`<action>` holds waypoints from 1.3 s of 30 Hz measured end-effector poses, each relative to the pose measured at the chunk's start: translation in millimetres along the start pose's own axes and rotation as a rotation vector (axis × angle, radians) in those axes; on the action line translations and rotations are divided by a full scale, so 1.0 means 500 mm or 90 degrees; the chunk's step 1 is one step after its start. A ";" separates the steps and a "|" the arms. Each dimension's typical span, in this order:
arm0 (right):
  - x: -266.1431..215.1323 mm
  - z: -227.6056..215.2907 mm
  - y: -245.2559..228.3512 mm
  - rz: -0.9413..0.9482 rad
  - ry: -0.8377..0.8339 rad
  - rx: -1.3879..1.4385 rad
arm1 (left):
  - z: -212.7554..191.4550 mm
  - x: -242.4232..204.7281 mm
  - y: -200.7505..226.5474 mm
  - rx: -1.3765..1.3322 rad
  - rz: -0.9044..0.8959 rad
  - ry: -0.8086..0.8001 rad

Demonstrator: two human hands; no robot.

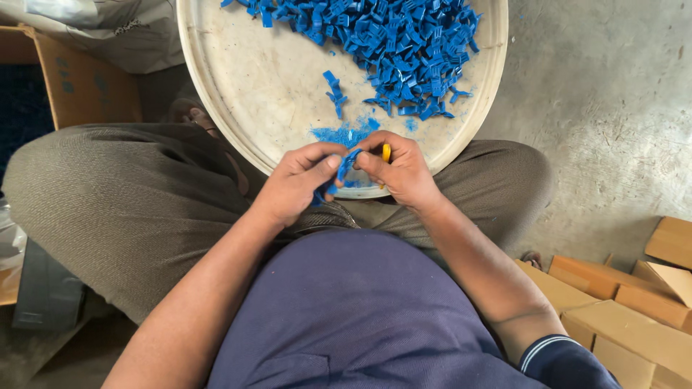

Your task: The person sits on the floor and uses a small yellow knife to cut blue plastic strips into smaller pieces. The cut pieces fall into a white basin placed on their lap.

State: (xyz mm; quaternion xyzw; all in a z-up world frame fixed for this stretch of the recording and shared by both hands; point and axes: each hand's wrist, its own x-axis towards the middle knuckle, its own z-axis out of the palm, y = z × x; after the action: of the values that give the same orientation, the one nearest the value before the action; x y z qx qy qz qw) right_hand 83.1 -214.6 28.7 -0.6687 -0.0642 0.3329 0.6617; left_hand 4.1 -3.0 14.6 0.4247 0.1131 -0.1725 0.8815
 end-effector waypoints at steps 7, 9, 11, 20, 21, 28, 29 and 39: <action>-0.008 0.039 -0.051 -0.132 0.040 -0.342 | 0.001 -0.005 -0.004 0.137 0.141 0.094; -0.013 0.052 -0.073 -0.208 0.010 -0.543 | 0.004 -0.005 -0.001 0.206 0.166 0.129; -0.016 0.066 -0.085 -0.254 0.017 -0.614 | 0.006 -0.005 0.001 0.261 0.186 0.137; -0.012 0.069 -0.081 -0.293 -0.007 -0.737 | 0.010 -0.007 0.003 0.391 0.244 0.140; -0.012 0.069 -0.079 -0.315 -0.005 -0.742 | 0.010 -0.008 0.004 0.395 0.246 0.137; -0.011 0.070 -0.077 -0.270 -0.030 -0.759 | 0.011 -0.009 0.007 0.396 0.231 0.128; -0.010 0.070 -0.077 -0.263 -0.036 -0.761 | 0.011 -0.008 0.007 0.396 0.228 0.131; -0.019 0.078 -0.086 -0.319 -0.024 -0.793 | 0.015 -0.011 0.007 0.437 0.278 0.186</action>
State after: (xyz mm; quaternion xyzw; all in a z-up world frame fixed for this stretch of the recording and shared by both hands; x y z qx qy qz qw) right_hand 70.3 -181.6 75.9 -0.8846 -0.4093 0.0813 0.2082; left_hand 1.1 -5.8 23.6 0.7274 0.0805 0.0525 0.6795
